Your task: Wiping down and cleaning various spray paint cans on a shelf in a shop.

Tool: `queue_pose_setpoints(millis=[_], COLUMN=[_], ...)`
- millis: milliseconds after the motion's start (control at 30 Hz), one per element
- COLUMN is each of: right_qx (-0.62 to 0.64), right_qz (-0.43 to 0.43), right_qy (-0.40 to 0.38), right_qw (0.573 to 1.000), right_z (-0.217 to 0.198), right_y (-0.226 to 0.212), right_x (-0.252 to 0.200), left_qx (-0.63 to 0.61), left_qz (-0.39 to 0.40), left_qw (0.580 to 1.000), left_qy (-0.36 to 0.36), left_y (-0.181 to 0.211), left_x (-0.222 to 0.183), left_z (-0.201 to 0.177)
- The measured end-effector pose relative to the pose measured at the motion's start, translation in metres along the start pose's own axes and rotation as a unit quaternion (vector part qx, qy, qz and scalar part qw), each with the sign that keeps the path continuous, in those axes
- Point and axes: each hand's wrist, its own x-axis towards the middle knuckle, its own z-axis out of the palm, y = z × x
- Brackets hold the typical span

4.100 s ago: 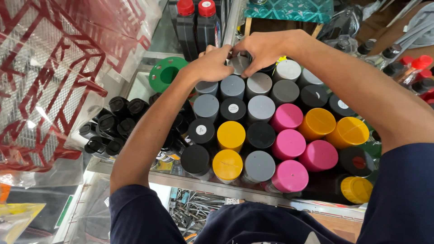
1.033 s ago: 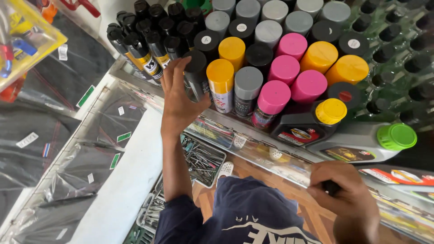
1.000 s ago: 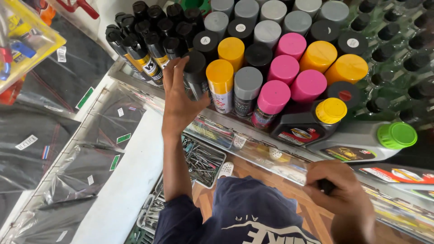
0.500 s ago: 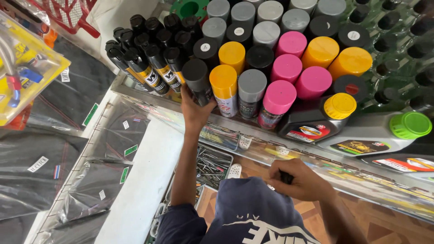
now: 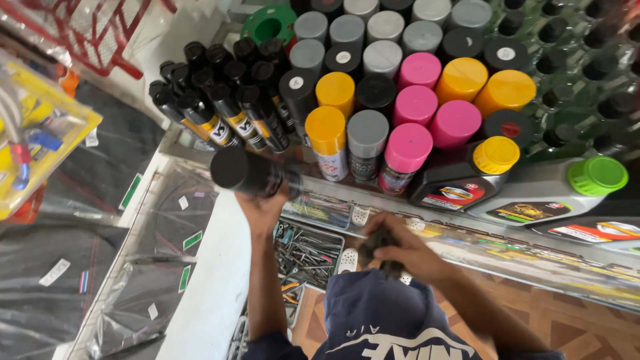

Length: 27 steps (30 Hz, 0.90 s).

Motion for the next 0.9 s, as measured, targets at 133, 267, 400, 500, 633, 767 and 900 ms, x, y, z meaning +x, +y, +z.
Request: queue_pose_setpoints(millis=[133, 267, 400, 500, 633, 767, 900], right_qx=[0.288, 0.38, 0.322, 0.065, -0.395, -0.456, -0.201], right_qz=[0.277, 0.336, 0.174, -0.194, -0.323, -0.273, -0.195], right_qy=[0.061, 0.104, 0.221, 0.364, 0.301, 0.141, 0.242], right_qw=[0.915, 0.856, 0.904, 0.909, 0.806, 0.835, 0.929], right_z=[0.025, 0.008, -0.006, 0.005, 0.018, 0.005, 0.011], right_y=[0.038, 0.052, -0.017, -0.049, -0.033, 0.006, -0.068], right_x=[-0.017, -0.037, -0.06, -0.07, -0.052, -0.069, -0.048], left_qx=[-0.124, -0.291, -0.358, -0.375, -0.43, -0.38, -0.319], left_qz=[0.002, -0.051, -0.053, -0.101, -0.12, -0.101, -0.095], left_qw=[0.989, 0.929, 0.886, 0.859, 0.804, 0.822, 0.824], left_qy=[-0.086, -0.221, -0.29, -0.335, -0.393, -0.411, -0.458], left_y=[-0.024, -0.005, -0.007, -0.011, 0.017, 0.04, 0.06], left_x=[-0.032, -0.051, -0.066, -0.091, -0.113, -0.103, -0.111], left_z=[-0.01, 0.007, 0.036, 0.062, 0.102, 0.117, 0.129])
